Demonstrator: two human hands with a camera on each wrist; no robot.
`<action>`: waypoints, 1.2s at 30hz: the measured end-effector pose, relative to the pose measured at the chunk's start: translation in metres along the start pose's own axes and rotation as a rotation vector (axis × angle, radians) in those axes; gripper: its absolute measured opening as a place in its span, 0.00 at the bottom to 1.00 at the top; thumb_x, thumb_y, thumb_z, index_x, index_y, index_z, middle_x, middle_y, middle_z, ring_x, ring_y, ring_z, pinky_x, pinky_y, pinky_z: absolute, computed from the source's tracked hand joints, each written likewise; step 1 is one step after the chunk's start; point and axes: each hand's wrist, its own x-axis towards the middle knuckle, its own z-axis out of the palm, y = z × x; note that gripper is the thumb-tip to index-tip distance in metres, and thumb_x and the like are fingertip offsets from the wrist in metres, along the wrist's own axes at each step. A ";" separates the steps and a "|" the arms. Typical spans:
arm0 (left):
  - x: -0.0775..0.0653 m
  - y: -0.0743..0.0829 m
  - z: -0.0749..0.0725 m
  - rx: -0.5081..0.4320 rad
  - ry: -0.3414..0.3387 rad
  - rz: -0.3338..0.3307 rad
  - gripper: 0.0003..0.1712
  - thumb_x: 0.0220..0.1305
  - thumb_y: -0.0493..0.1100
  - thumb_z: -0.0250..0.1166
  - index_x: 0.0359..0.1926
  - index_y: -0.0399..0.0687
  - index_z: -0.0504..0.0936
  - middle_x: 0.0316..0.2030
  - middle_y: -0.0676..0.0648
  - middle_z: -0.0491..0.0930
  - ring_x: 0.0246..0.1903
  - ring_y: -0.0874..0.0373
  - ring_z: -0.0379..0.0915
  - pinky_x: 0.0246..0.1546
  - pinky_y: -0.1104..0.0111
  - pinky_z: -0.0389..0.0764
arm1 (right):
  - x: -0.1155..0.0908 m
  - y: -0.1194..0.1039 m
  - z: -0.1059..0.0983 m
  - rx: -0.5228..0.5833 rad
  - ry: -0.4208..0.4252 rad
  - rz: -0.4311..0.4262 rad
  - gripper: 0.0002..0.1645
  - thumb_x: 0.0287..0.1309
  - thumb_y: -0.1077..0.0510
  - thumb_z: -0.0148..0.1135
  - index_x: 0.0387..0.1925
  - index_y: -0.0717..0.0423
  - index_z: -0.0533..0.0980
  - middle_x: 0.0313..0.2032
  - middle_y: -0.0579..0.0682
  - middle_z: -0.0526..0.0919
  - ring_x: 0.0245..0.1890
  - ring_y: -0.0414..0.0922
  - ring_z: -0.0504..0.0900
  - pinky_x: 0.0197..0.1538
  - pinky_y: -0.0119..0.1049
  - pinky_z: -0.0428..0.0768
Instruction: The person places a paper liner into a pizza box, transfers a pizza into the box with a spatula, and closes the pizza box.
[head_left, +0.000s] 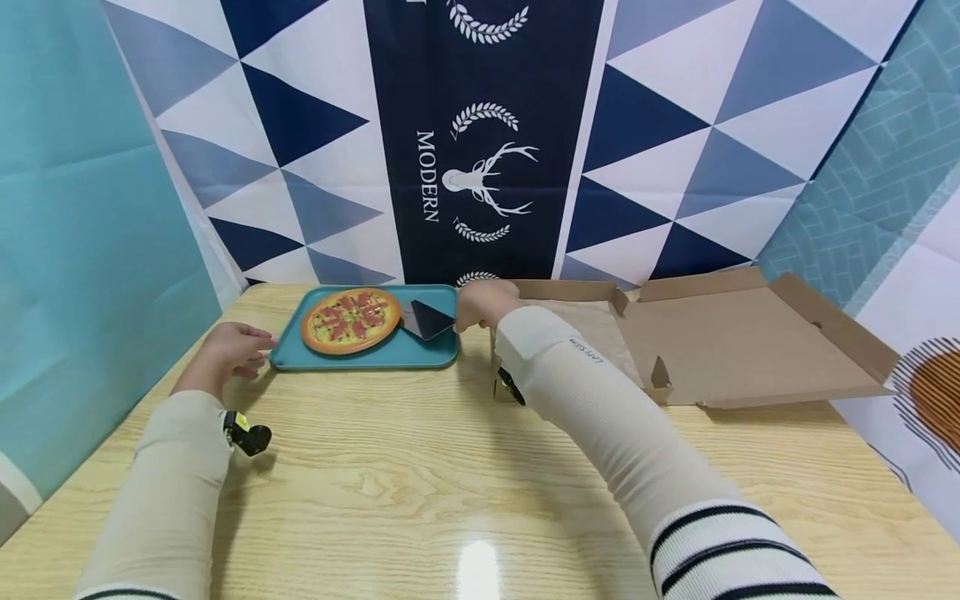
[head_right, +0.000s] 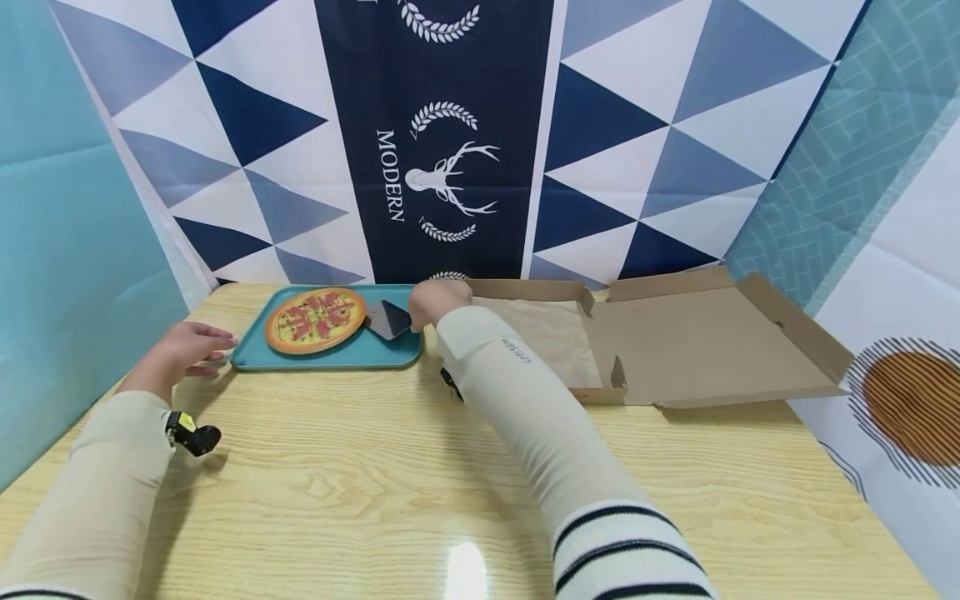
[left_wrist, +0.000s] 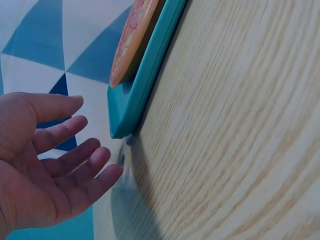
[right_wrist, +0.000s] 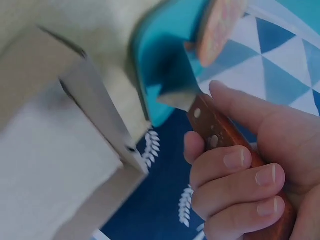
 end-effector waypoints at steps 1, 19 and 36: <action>0.001 0.000 -0.001 -0.003 -0.015 0.001 0.31 0.72 0.42 0.53 0.67 0.25 0.60 0.58 0.30 0.64 0.53 0.42 0.67 0.47 0.60 0.81 | -0.001 0.002 -0.005 -0.004 -0.015 0.007 0.18 0.64 0.40 0.58 0.47 0.46 0.78 0.24 0.41 0.74 0.23 0.38 0.71 0.42 0.36 0.68; 0.022 -0.007 0.004 -0.063 -0.122 -0.043 0.38 0.66 0.29 0.52 0.73 0.28 0.47 0.70 0.27 0.48 0.40 0.59 0.71 0.42 0.69 0.82 | -0.016 0.039 -0.054 -0.197 -0.168 -0.116 0.23 0.56 0.37 0.67 0.19 0.48 0.77 0.16 0.40 0.71 0.15 0.35 0.65 0.37 0.34 0.71; 0.029 -0.009 0.011 -0.061 -0.013 -0.039 0.39 0.56 0.23 0.52 0.71 0.26 0.55 0.67 0.27 0.56 0.31 0.63 0.73 0.36 0.69 0.84 | 0.013 0.005 -0.011 -0.101 -0.044 -0.227 0.19 0.59 0.41 0.64 0.23 0.49 0.77 0.22 0.43 0.76 0.16 0.37 0.67 0.28 0.32 0.68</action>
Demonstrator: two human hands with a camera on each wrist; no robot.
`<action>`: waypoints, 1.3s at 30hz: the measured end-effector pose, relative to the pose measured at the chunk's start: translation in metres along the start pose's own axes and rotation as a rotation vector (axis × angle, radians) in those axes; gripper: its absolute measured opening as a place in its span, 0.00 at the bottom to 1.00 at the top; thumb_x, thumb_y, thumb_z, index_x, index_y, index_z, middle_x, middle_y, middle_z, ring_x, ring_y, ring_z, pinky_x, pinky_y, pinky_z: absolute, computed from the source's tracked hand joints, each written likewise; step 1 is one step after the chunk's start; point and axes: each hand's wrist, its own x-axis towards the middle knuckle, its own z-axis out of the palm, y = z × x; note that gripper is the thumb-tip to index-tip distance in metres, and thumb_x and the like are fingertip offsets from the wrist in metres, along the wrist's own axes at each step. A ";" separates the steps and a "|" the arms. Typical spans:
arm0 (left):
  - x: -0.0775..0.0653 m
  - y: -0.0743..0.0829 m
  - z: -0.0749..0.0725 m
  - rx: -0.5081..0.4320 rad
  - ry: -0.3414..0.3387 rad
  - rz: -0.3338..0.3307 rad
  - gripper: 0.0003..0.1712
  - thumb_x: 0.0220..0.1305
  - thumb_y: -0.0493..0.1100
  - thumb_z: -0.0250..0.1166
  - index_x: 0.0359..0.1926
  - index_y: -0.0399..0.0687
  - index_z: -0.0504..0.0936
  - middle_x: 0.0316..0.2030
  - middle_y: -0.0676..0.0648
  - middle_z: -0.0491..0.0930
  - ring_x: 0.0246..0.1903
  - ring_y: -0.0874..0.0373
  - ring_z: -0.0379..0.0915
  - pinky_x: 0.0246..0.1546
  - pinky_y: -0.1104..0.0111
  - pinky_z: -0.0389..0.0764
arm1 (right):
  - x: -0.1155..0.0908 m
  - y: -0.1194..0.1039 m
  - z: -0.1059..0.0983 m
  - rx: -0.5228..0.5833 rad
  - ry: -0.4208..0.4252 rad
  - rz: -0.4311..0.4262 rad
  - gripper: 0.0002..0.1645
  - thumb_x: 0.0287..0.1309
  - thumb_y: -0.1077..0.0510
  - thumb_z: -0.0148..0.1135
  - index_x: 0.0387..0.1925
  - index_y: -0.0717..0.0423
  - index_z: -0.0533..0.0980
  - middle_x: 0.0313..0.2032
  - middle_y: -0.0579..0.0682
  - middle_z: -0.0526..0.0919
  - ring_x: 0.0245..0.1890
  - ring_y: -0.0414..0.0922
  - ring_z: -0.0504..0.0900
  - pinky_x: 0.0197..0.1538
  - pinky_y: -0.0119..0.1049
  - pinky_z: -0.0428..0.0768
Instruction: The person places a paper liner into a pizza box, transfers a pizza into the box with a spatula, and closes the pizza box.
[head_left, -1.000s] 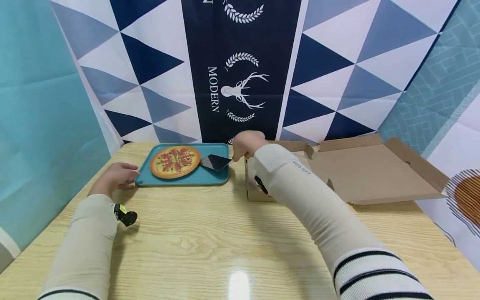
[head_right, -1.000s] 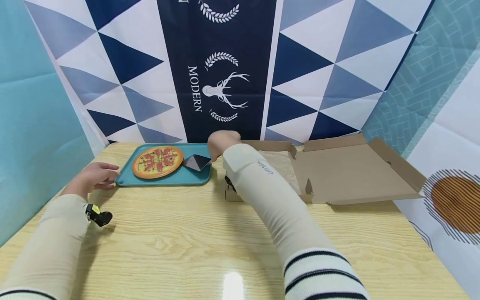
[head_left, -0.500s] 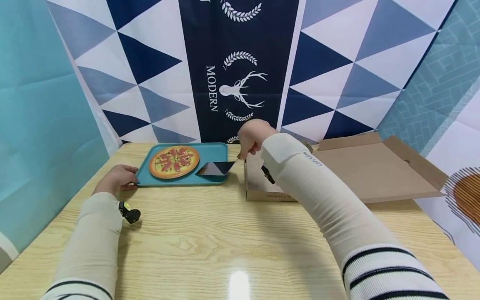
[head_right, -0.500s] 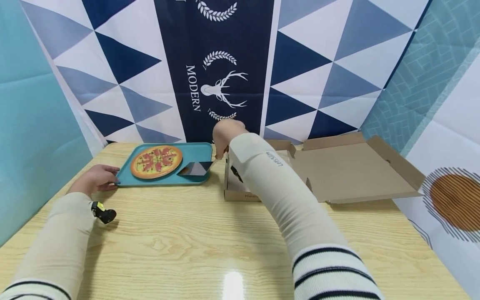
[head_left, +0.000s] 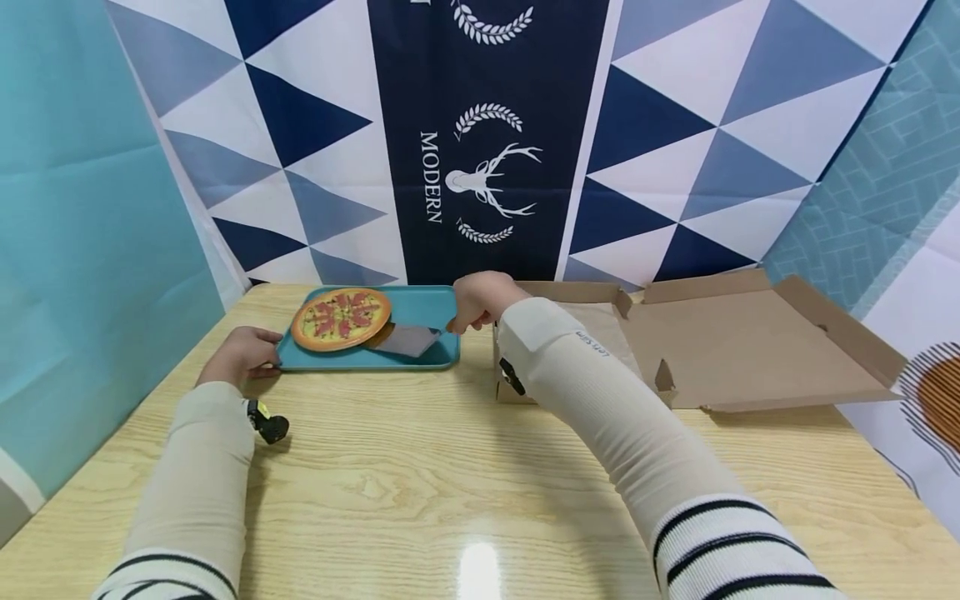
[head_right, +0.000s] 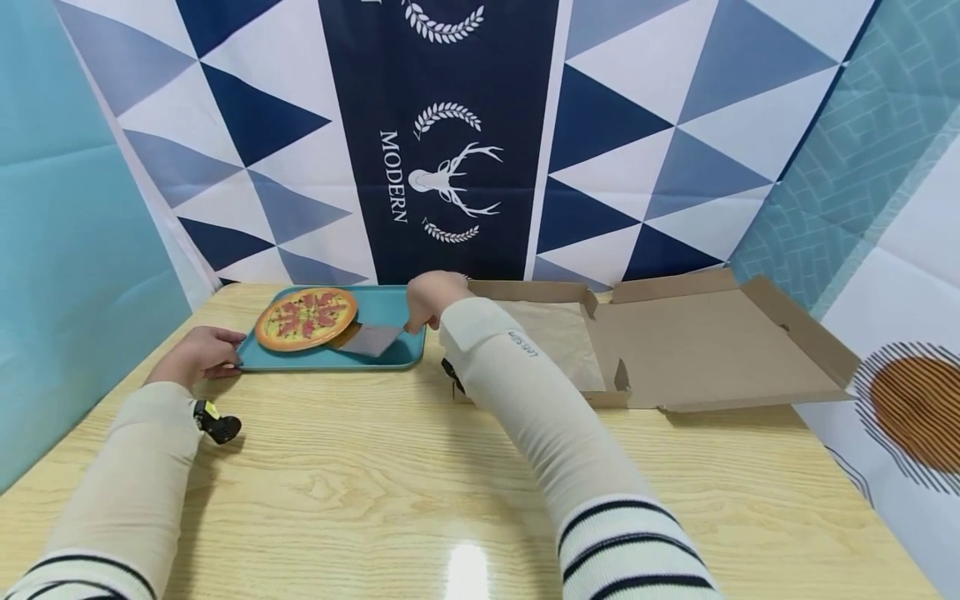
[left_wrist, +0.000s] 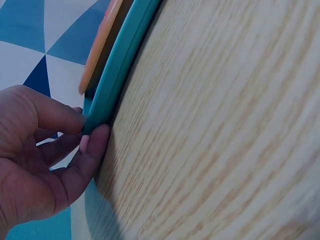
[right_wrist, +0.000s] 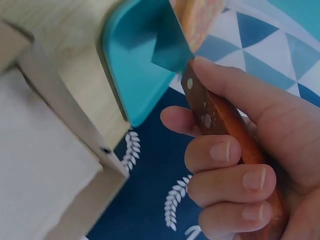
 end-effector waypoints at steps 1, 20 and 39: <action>0.000 0.000 0.000 -0.003 0.001 0.000 0.39 0.56 0.22 0.52 0.71 0.26 0.55 0.67 0.27 0.56 0.31 0.63 0.73 0.36 0.68 0.84 | 0.002 -0.001 0.002 0.005 0.003 -0.005 0.19 0.59 0.41 0.64 0.24 0.50 0.78 0.23 0.44 0.76 0.16 0.37 0.67 0.27 0.32 0.67; 0.008 -0.001 0.003 -0.004 0.046 -0.043 0.39 0.56 0.23 0.52 0.71 0.30 0.58 0.66 0.30 0.59 0.41 0.54 0.72 0.37 0.68 0.84 | 0.022 -0.027 0.027 0.118 0.102 -0.043 0.30 0.63 0.47 0.61 0.07 0.47 0.62 0.10 0.42 0.61 0.11 0.39 0.60 0.19 0.31 0.59; 0.009 -0.003 0.004 -0.029 0.067 -0.053 0.39 0.54 0.22 0.52 0.70 0.30 0.60 0.64 0.32 0.62 0.43 0.53 0.70 0.38 0.69 0.83 | 0.033 -0.052 0.043 0.234 0.235 -0.004 0.15 0.59 0.51 0.60 0.20 0.49 0.70 0.22 0.45 0.69 0.22 0.42 0.68 0.24 0.33 0.66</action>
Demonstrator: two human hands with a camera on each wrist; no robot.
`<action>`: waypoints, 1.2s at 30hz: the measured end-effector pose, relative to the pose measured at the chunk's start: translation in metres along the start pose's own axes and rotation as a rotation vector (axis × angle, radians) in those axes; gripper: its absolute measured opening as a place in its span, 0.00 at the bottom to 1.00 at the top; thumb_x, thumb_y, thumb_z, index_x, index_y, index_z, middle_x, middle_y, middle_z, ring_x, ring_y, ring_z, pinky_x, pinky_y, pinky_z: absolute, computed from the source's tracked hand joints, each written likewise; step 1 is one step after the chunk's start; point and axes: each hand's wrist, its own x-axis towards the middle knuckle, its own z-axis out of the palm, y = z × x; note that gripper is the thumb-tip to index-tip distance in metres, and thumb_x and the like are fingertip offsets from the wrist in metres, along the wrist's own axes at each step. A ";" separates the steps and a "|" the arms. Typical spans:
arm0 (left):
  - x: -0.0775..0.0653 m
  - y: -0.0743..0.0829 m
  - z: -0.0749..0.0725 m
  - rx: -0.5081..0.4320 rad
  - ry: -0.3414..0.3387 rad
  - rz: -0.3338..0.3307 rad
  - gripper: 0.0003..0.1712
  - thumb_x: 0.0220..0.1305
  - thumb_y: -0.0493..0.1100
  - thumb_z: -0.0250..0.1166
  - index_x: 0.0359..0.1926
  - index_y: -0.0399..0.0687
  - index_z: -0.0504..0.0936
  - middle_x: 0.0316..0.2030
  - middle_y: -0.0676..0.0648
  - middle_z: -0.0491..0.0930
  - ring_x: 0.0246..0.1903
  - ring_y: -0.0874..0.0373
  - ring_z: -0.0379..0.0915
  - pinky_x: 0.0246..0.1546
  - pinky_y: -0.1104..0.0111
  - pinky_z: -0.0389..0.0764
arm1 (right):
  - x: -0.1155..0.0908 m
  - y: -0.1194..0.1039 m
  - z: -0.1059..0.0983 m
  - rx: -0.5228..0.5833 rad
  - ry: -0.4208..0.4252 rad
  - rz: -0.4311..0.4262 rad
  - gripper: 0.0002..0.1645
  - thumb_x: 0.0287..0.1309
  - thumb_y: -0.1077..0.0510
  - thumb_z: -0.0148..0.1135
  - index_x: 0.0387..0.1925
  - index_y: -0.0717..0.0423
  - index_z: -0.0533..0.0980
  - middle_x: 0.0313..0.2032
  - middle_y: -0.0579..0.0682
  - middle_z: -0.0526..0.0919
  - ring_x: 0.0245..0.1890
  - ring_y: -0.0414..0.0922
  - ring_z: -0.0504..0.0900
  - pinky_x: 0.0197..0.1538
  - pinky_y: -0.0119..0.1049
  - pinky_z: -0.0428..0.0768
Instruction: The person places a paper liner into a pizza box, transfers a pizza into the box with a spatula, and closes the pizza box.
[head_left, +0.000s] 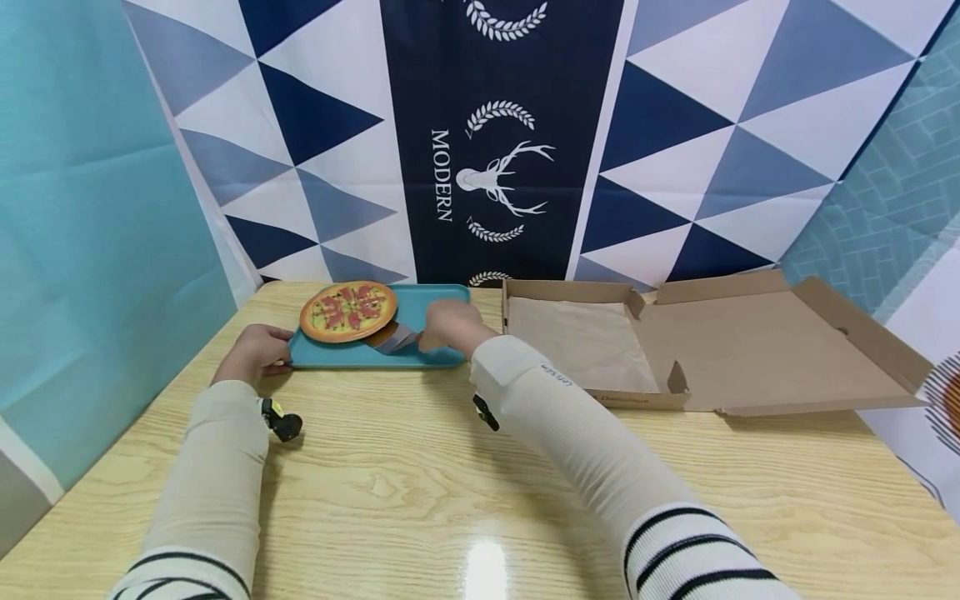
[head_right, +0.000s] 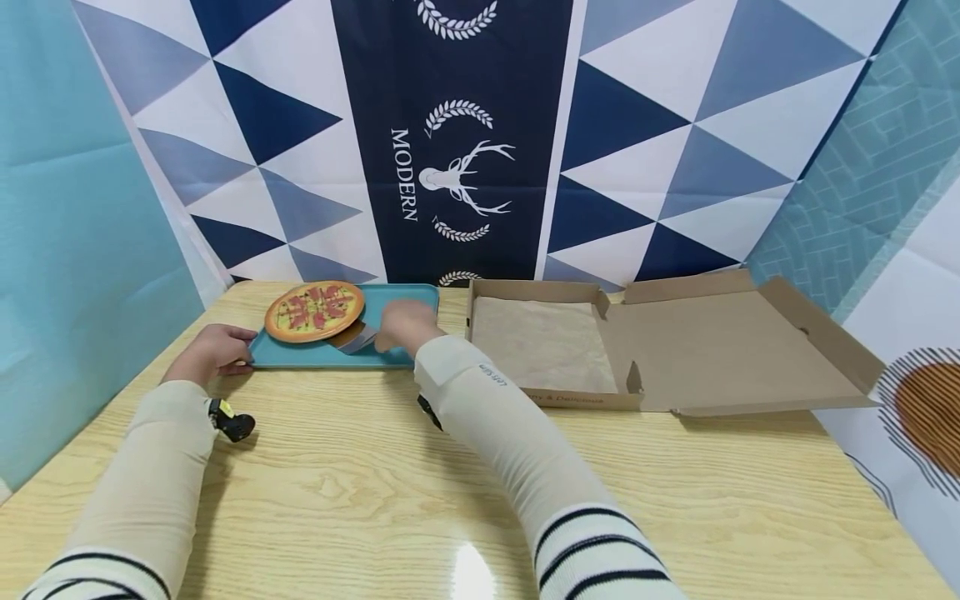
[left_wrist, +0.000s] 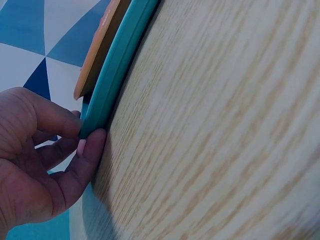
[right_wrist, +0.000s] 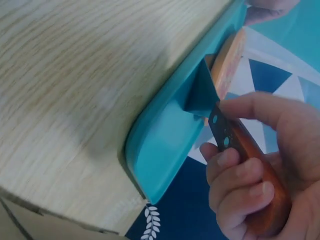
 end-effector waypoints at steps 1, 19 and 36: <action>0.000 0.000 0.000 -0.001 0.001 -0.002 0.39 0.54 0.22 0.52 0.71 0.31 0.60 0.64 0.32 0.62 0.44 0.53 0.70 0.38 0.69 0.83 | 0.001 -0.001 0.000 0.025 -0.007 0.004 0.15 0.57 0.54 0.60 0.18 0.49 0.67 0.19 0.45 0.67 0.19 0.42 0.65 0.22 0.33 0.64; -0.003 0.004 0.001 0.038 0.013 -0.019 0.38 0.56 0.24 0.52 0.71 0.32 0.60 0.65 0.32 0.61 0.47 0.51 0.70 0.37 0.69 0.83 | 0.002 -0.016 0.007 -0.098 0.149 -0.021 0.12 0.63 0.46 0.63 0.31 0.49 0.80 0.29 0.46 0.77 0.25 0.42 0.71 0.22 0.32 0.69; -0.003 0.002 0.001 0.022 0.022 -0.010 0.38 0.56 0.23 0.52 0.71 0.32 0.60 0.66 0.31 0.60 0.46 0.51 0.70 0.36 0.69 0.83 | 0.006 -0.037 0.026 -0.173 0.332 -0.096 0.11 0.66 0.47 0.61 0.43 0.45 0.83 0.33 0.44 0.83 0.27 0.40 0.77 0.25 0.38 0.78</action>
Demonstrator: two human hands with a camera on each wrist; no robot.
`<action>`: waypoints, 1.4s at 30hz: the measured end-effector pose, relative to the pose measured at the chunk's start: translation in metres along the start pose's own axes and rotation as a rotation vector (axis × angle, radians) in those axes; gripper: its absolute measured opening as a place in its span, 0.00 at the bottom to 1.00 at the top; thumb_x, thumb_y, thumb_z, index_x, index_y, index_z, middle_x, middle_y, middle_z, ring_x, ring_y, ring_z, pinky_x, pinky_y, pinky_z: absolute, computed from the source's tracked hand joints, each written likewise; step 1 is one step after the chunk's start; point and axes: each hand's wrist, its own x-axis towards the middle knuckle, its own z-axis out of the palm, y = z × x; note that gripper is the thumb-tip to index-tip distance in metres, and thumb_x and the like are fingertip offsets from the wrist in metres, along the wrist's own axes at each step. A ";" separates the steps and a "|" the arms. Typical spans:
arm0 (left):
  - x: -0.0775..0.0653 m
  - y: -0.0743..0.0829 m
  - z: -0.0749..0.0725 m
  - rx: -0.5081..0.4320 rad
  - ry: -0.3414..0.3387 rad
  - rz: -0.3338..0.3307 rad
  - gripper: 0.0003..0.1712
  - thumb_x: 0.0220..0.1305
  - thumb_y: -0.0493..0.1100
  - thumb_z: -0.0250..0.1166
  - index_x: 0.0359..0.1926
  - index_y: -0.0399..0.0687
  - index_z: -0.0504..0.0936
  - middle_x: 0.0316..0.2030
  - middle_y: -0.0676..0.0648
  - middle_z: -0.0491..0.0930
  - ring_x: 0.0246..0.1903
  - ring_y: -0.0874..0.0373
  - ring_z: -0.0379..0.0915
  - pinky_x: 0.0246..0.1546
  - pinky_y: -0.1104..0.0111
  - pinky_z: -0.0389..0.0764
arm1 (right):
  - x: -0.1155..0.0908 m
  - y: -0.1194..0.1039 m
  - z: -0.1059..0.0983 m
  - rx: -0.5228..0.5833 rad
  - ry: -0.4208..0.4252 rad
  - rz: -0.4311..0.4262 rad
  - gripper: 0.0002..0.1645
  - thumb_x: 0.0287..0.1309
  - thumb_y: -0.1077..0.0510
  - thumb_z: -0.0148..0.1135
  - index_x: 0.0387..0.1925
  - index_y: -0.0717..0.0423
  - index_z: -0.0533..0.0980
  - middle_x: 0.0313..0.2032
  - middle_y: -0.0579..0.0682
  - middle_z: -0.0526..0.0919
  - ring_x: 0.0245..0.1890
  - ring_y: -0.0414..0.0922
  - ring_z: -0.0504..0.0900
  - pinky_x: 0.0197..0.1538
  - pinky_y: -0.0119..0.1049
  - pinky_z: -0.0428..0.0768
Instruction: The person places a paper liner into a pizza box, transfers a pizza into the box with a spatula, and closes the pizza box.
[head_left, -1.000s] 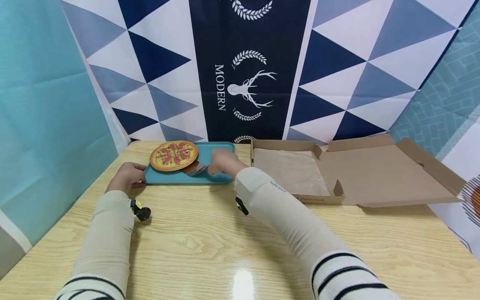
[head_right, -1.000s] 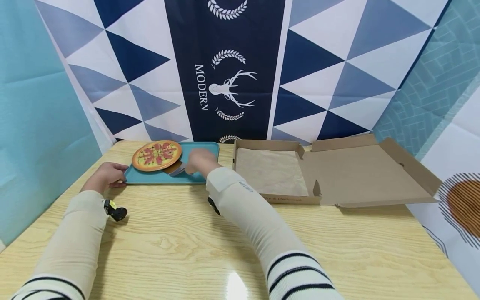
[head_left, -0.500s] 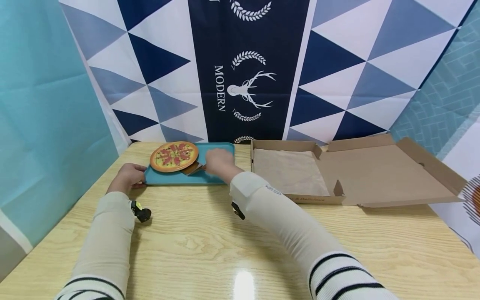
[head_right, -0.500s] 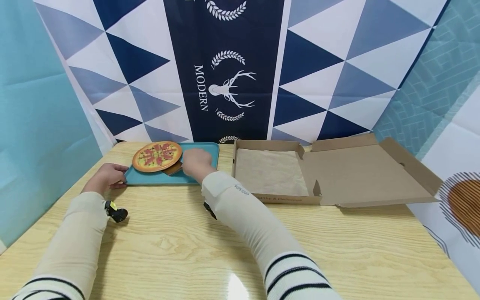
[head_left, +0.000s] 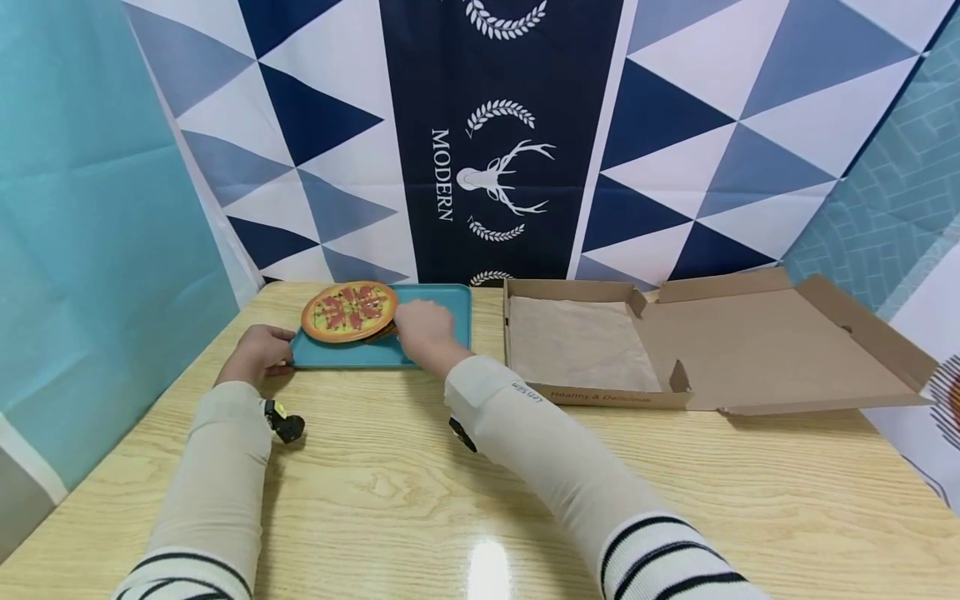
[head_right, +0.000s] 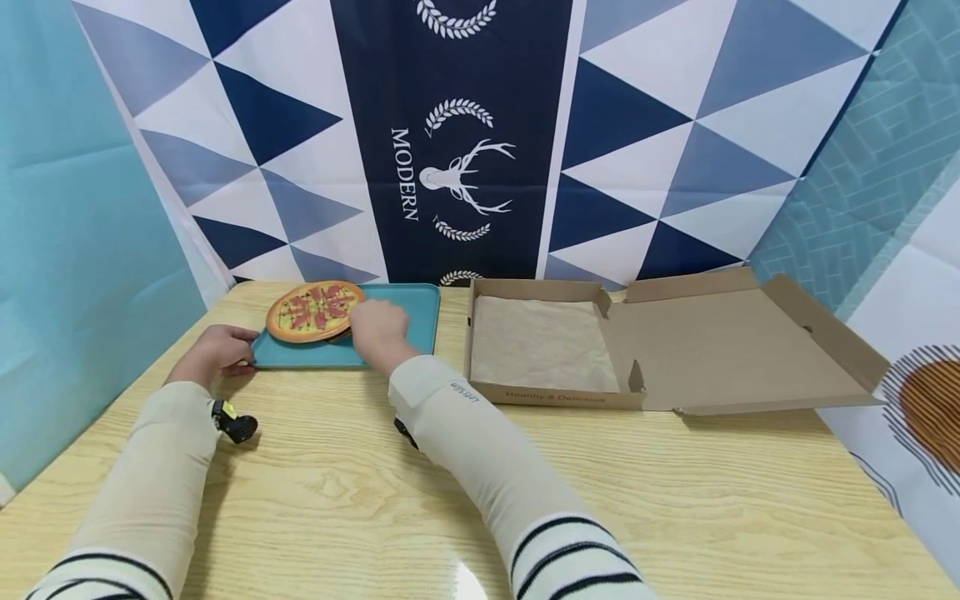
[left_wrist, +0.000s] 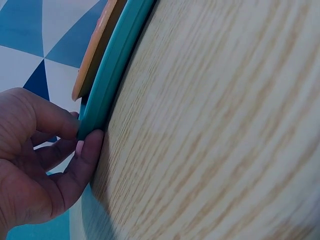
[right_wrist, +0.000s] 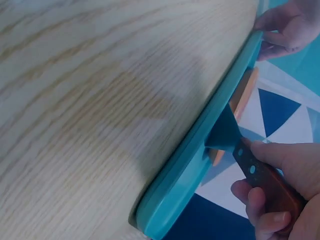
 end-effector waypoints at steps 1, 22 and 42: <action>0.000 0.000 0.000 0.002 0.003 -0.001 0.38 0.56 0.23 0.52 0.71 0.32 0.61 0.66 0.31 0.61 0.45 0.51 0.70 0.36 0.69 0.83 | 0.001 -0.001 0.001 -0.004 0.000 0.000 0.11 0.66 0.47 0.60 0.43 0.45 0.83 0.32 0.45 0.83 0.26 0.40 0.77 0.24 0.38 0.78; -0.004 0.001 0.005 0.004 0.007 0.002 0.38 0.55 0.23 0.52 0.70 0.30 0.61 0.63 0.31 0.63 0.44 0.51 0.71 0.35 0.69 0.83 | 0.005 -0.011 -0.022 0.021 -0.305 0.078 0.13 0.70 0.61 0.49 0.46 0.50 0.79 0.23 0.47 0.62 0.17 0.41 0.51 0.19 0.32 0.51; -0.006 0.004 0.003 0.029 0.015 -0.012 0.37 0.56 0.24 0.51 0.70 0.29 0.61 0.63 0.30 0.63 0.45 0.51 0.71 0.36 0.69 0.83 | -0.004 0.030 -0.017 0.559 -0.676 0.223 0.14 0.62 0.61 0.63 0.48 0.64 0.78 0.17 0.52 0.72 0.19 0.47 0.75 0.22 0.35 0.76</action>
